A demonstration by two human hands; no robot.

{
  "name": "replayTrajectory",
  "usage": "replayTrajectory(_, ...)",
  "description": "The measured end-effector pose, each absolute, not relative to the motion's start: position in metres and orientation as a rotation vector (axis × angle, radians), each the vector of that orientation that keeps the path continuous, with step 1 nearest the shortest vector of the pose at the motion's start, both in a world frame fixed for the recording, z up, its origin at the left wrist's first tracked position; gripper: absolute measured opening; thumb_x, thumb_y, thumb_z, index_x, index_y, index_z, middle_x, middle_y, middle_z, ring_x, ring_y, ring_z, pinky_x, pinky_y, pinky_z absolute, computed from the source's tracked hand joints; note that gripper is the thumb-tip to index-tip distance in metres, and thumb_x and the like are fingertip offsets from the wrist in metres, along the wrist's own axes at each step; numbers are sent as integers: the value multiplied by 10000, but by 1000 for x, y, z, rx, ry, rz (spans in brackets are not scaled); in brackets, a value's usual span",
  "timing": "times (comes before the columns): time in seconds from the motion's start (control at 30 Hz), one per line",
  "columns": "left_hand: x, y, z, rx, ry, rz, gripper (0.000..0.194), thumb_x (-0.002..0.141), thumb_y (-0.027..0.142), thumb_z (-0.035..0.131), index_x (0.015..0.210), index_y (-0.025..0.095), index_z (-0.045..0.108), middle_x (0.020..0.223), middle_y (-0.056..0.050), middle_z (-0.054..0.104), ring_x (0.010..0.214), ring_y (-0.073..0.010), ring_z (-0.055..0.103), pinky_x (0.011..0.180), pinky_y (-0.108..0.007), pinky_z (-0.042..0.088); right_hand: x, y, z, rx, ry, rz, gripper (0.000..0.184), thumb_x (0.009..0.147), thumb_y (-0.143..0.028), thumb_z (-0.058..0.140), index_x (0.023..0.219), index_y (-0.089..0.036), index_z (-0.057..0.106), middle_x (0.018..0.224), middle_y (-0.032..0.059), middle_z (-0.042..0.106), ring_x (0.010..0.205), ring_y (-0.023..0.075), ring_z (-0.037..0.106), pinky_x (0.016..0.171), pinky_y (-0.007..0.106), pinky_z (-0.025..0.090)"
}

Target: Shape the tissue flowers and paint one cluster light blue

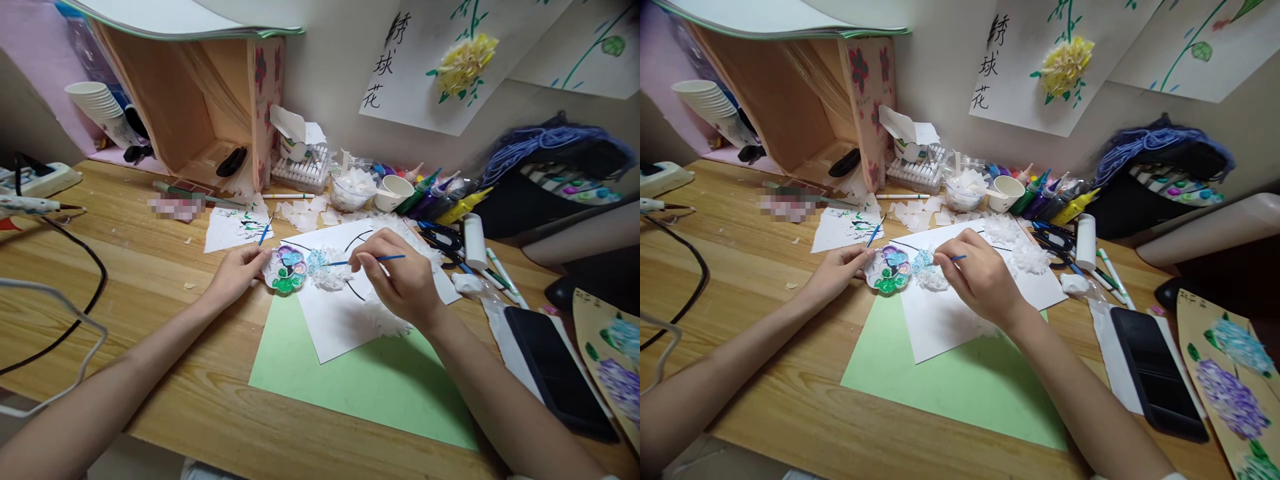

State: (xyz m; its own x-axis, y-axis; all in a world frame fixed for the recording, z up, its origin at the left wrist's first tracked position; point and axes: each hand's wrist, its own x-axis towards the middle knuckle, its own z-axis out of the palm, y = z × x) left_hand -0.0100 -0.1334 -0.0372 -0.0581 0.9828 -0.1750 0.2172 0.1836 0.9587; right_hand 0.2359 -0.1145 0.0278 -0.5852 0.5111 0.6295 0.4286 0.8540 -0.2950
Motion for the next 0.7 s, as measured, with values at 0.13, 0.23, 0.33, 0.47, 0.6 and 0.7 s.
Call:
replayTrajectory(0.13, -10, -133, -38, 1208, 1475, 987, 341, 720, 494, 583, 704, 156, 630, 665, -6, 607, 608, -135, 580, 575, -243, 510, 236, -115, 27, -667, -2304, 123, 141, 879, -151, 422, 782, -203, 510, 680, 32, 598, 664, 153, 495, 603, 290, 428)
replayTrajectory(0.23, -10, -133, -38, 1208, 1474, 991, 327, 728, 482, 581, 688, 160, 623, 660, 0, 600, 606, -126, 574, 572, -231, 504, 236, -115, 28, -676, -2269, 132, 144, 878, -143, 420, 786, -206, 510, 682, 29, 600, 656, 151, 488, 607, 290, 426)
replayTrajectory(0.33, -10, -134, -37, 1212, 1478, 991, 323, 733, 479, 577, 687, 162, 619, 655, 4, 593, 610, -125, 571, 575, -228, 500, 237, -114, 28, -656, -2303, 144, 132, 873, -141, 431, 786, -198, 511, 689, 35, 605, 667, 152, 491, 611, 289, 430)
replayTrajectory(0.47, -9, -134, -36, 1216, 1474, 985, 327, 732, 480, 575, 687, 159, 612, 650, 4, 586, 609, -126, 569, 571, -227, 497, 238, -115, 30, -659, -2298, 133, 136, 870, -135, 432, 783, -201, 514, 691, 37, 607, 667, 154, 492, 611, 295, 426)
replayTrajectory(0.6, -9, -134, -36, 1209, 1489, 976, 326, 729, 477, 578, 690, 154, 607, 651, 7, 585, 603, -120, 568, 570, -224, 498, 237, -116, 33, -665, -2248, 146, 163, 878, -149, 413, 771, -203, 524, 679, 31, 599, 647, 149, 492, 603, 295, 418)
replayTrajectory(0.7, -9, -134, -36, 1221, 1495, 971, 330, 736, 475, 571, 676, 152, 600, 645, 11, 579, 598, -115, 565, 566, -219, 497, 237, -115, 32, -652, -2293, 140, 157, 875, -146, 423, 764, -190, 525, 669, 32, 601, 648, 146, 491, 594, 283, 415)
